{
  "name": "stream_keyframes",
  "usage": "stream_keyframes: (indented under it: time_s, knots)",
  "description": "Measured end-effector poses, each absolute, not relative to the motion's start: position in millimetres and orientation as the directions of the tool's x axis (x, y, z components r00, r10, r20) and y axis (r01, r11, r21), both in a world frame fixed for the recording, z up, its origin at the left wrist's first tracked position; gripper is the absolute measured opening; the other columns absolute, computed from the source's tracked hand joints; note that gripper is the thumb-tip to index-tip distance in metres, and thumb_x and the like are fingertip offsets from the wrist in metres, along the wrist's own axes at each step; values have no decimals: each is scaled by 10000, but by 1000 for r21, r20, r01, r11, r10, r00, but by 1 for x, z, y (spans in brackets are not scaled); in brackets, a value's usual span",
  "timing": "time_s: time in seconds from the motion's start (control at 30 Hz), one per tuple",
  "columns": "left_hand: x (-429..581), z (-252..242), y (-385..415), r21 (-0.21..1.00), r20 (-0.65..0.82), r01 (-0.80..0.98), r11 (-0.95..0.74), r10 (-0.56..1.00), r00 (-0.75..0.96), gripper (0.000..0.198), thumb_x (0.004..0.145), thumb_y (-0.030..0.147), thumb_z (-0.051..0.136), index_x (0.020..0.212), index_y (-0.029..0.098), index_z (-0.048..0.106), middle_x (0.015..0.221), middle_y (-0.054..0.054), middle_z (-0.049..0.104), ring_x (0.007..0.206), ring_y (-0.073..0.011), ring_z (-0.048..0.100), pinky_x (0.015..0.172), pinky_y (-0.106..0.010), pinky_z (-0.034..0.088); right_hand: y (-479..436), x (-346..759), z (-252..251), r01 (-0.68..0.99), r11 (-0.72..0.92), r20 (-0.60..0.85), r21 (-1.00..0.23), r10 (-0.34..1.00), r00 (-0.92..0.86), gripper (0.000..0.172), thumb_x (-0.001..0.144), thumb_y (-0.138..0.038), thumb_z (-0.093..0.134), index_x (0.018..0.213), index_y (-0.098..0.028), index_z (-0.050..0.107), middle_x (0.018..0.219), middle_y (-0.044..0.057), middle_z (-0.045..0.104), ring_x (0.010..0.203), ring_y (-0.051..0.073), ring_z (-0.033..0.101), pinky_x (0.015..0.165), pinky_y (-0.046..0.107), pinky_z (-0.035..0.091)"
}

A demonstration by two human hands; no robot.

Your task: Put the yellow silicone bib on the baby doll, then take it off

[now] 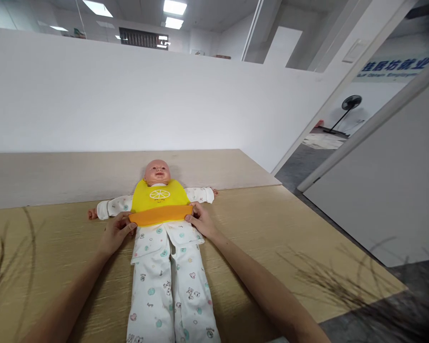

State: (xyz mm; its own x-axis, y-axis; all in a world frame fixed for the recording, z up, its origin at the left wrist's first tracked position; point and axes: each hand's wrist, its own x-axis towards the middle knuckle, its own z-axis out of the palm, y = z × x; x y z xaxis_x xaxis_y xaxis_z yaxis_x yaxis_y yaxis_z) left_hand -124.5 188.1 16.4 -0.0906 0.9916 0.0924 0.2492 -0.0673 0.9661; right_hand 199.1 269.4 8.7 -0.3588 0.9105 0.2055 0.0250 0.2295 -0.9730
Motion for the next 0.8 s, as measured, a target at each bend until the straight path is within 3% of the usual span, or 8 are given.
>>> stream_keyframes:
  time_s: [0.23,0.43,0.8]
  knots:
    - [-124,18,188,948,141,301,-100,983,-117,442,780,530,724,1027,187,597,572,54,561,546,-151,516,561,-269,358,268,198,10,1,235,217,-972,902,-374,542,723,-662,757,869,-233,459,656,-48,531,592,120,434,584,253,312]
    - [-119,24,186,922,146,382,-71,974,-170,399,743,547,724,885,186,628,580,17,591,542,-159,528,558,-279,381,264,198,16,58,264,225,-963,902,-368,501,764,-654,711,833,-242,434,676,-32,544,629,144,476,598,261,350]
    - [-113,32,185,963,101,264,-56,982,-162,494,699,624,780,830,172,630,601,-17,631,561,-163,580,595,-299,475,267,199,12,76,293,247,-953,899,-361,479,791,-651,685,822,-239,443,665,-35,519,605,136,457,594,257,334]
